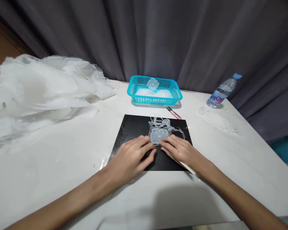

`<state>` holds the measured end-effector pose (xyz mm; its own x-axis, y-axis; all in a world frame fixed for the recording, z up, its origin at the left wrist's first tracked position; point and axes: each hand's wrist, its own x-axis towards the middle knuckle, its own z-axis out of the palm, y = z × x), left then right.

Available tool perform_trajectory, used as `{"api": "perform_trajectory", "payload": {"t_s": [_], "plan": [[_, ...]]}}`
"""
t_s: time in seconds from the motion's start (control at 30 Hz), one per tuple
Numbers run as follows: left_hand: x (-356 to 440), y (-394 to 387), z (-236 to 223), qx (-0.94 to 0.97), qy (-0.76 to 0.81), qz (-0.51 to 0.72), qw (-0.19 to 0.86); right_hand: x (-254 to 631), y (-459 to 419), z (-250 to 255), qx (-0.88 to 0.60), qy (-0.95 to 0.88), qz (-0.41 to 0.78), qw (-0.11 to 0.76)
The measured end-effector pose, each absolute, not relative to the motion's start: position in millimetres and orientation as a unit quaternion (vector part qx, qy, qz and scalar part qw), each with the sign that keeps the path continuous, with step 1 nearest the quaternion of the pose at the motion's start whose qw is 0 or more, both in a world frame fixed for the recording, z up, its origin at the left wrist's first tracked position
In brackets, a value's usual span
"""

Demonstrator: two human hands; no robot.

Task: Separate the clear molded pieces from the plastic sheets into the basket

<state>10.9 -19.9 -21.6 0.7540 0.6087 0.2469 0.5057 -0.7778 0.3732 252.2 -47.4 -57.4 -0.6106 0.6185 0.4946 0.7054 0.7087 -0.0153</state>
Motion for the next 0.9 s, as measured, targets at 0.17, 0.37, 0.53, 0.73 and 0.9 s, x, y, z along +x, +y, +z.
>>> {"api": "perform_trajectory", "payload": {"t_s": [0.17, 0.37, 0.53, 0.73, 0.9], "plan": [[19.6, -24.5, -20.4, 0.796, 0.443, 0.148, 0.385, 246.6, -52.9, -54.9, -0.390, -0.876, -0.062, 0.276], [29.2, -20.3, -32.4, 0.647, 0.438, 0.211, 0.587, 237.5, -59.1, -51.6, -0.411, -0.857, -0.067, 0.304], [30.3, -16.7, -33.3, 0.636, 0.427, 0.249, 0.592, 235.7, -59.4, -50.1, -0.406, -0.855, -0.055, 0.318], [32.0, -14.6, -31.8, 0.646, 0.443, 0.283, 0.554, 229.5, -65.4, -45.0, -0.450, -0.804, 0.106, 0.373], [27.1, -12.1, -28.2, 0.639, 0.483, 0.239, 0.549, 275.8, -38.4, -37.4, -0.608, -0.598, 0.146, 0.501]]}}
